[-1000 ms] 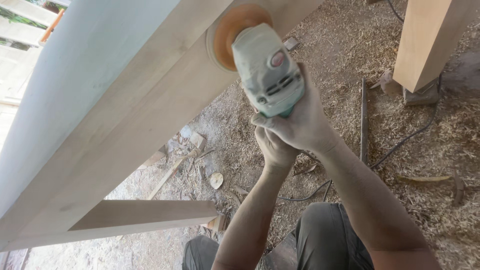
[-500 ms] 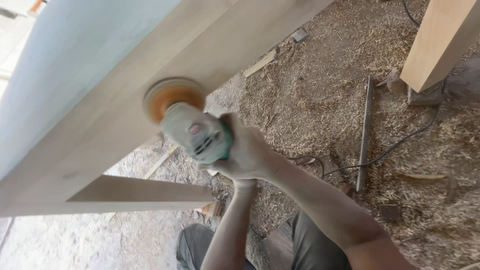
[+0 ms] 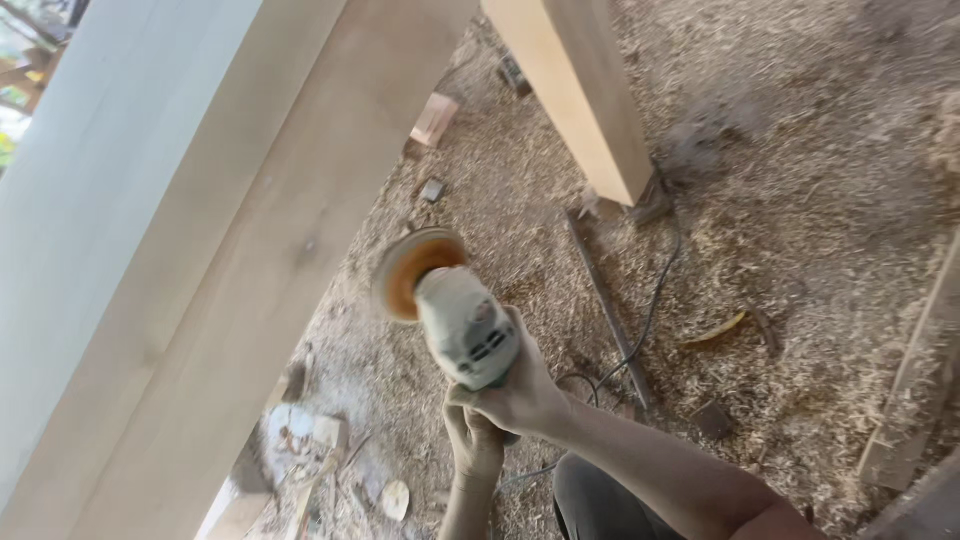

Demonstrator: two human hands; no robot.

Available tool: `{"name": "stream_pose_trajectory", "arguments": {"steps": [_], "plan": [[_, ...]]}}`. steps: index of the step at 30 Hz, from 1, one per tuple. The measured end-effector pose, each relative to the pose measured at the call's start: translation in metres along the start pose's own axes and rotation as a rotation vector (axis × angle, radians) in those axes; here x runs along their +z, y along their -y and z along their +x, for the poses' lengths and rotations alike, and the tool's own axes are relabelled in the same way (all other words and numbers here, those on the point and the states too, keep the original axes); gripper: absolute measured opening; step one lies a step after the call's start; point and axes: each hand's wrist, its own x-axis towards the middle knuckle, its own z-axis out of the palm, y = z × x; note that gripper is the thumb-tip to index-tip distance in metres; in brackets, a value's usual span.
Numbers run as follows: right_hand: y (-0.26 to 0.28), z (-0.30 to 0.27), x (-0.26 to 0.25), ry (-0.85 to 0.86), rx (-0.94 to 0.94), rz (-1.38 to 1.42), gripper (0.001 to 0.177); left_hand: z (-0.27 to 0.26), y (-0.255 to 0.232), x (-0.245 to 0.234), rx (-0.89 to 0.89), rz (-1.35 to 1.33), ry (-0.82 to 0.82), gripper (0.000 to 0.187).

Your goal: The person uses a handheld electric sander to smooth the surface of a wooden plank. They move the sander along the plank's length and edges, generating sawdust as they work.

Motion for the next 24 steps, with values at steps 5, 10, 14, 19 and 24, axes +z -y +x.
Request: {"name": "stream_pose_trajectory", "arguments": {"steps": [5, 10, 14, 19, 24], "plan": [[-0.031, -0.021, -0.002, -0.289, 0.061, 0.189, 0.061, 0.035, -0.045, 0.004, -0.324, 0.535, 0.161, 0.048], [-0.049, -0.04, 0.026, -0.469, -0.402, -0.98, 0.019, 0.033, -0.048, -0.037, -0.197, 0.743, 0.302, 0.042], [-0.029, -0.025, 0.077, -0.443, 0.099, 0.457, 0.047, 0.044, -0.065, -0.073, -0.025, 0.759, 0.355, 0.076], [-0.02, -0.027, 0.089, -0.451, 0.134, 0.079, 0.069, 0.044, -0.064, -0.077, 0.199, 0.561, 0.367, 0.09], [-0.024, -0.025, 0.113, -0.575, -0.082, 0.126, 0.058, 0.057, -0.059, -0.101, 0.22, 0.393, 0.56, 0.089]]}}
